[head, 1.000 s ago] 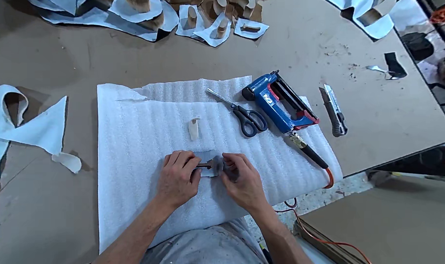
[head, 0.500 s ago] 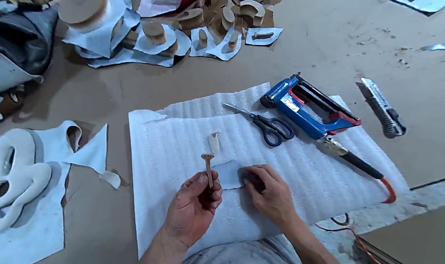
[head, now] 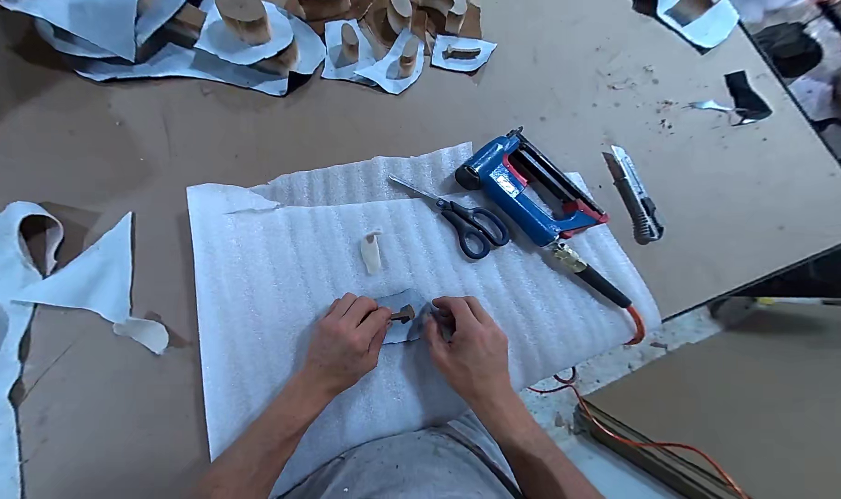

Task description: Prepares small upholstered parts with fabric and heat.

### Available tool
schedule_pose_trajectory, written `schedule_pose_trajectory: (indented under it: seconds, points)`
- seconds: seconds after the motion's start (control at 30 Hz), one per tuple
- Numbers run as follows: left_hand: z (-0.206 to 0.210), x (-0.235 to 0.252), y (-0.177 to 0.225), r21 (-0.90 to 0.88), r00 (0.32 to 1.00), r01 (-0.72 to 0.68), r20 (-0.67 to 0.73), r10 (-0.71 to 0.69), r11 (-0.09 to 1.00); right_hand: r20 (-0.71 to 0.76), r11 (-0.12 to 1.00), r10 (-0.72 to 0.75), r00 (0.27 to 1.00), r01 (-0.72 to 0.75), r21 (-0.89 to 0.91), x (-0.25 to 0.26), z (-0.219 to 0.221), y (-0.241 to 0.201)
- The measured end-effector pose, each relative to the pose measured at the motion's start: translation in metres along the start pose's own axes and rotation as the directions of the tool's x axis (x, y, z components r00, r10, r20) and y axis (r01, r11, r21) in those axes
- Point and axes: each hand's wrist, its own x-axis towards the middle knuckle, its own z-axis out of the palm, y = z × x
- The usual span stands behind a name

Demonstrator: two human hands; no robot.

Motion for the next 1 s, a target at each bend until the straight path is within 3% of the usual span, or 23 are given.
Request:
schedule_pose_trajectory:
  seconds: [0.2,0.33,0.43,0.63,0.73,0.87,0.93,1.0]
  points:
    - [0.003,-0.002,0.0,0.016,0.999,-0.045,-0.017,0.045,0.999,0.17,0.986,0.16,0.972,-0.148,-0.077,0.014,-0.01,-0.01]
    - [0.001,0.002,0.001,0.019,0.999,-0.024,0.025,0.024,1.0,0.359,0.954,0.298,0.885,-0.289,-0.081,0.032,-0.022,-0.018]
    - [-0.001,0.005,0.001,-0.012,0.999,-0.001,0.036,0.002,1.0,0.44,0.942,0.332,0.834,-0.313,-0.118,0.04,-0.026,-0.026]
    - [0.004,0.003,0.002,-0.069,0.989,-0.145,-0.005,0.145,0.987,0.369,0.966,0.242,0.897,-0.19,-0.173,0.034,-0.02,-0.033]
    - [0.008,0.006,0.005,-0.036,0.99,-0.141,-0.01,0.141,0.989,0.298,0.985,0.153,0.942,-0.121,-0.125,0.034,-0.018,-0.029]
    - [0.011,0.007,0.011,-0.012,0.994,-0.102,-0.043,0.101,0.995,0.362,0.955,0.225,0.905,-0.279,0.104,0.038,-0.022,-0.019]
    - [0.012,0.007,0.011,-0.017,0.994,-0.094,-0.048,0.093,0.995,0.404,0.906,0.301,0.864,-0.391,0.163,0.036,-0.024,-0.016]
    - [0.012,0.005,0.011,-0.013,0.994,-0.093,-0.055,0.092,0.996,0.39,0.895,0.326,0.861,-0.415,0.166,0.032,-0.023,-0.016]
